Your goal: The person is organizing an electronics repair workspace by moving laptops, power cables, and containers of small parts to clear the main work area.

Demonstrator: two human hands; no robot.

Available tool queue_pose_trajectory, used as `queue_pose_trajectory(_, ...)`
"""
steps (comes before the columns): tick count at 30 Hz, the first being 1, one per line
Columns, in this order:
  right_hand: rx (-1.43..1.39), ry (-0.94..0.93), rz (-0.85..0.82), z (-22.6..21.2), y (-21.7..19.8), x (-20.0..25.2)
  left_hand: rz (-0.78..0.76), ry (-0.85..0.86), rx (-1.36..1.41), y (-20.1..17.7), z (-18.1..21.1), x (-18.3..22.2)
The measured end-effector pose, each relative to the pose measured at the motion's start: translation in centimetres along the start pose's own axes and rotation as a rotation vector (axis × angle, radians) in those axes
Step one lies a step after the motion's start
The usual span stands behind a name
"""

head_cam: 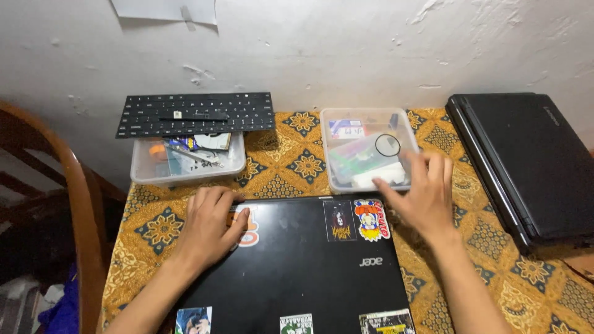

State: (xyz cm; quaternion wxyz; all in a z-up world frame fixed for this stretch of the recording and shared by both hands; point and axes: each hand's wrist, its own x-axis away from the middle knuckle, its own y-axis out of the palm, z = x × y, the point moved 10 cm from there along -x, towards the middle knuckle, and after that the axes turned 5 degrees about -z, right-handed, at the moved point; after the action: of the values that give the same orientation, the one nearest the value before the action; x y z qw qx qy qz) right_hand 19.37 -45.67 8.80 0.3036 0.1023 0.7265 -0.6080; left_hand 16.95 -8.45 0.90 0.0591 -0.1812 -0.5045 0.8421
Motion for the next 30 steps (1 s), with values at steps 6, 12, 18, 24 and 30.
queue_pose_trajectory(6,-0.116,0.402,-0.414,0.5,0.9,-2.6,0.016,0.027,-0.080,0.1,1.3,-0.2)
queue_pose_trajectory(12,-0.284,0.607,-0.317,4.1,1.2,-2.2,-0.021,0.256,-0.053,-0.1,9.2,-4.3)
queue_pose_trajectory(18,-0.350,0.633,-0.481,6.8,2.6,-1.4,0.107,0.522,-0.106,2.4,16.4,-10.2)
queue_pose_trajectory(24,-0.156,0.300,-0.294,5.4,2.3,-3.8,-0.041,0.420,-0.023,5.2,16.8,-14.5)
queue_pose_trajectory(30,-0.081,0.143,-0.382,5.6,6.4,-4.6,0.013,0.660,0.026,5.7,17.9,-13.5)
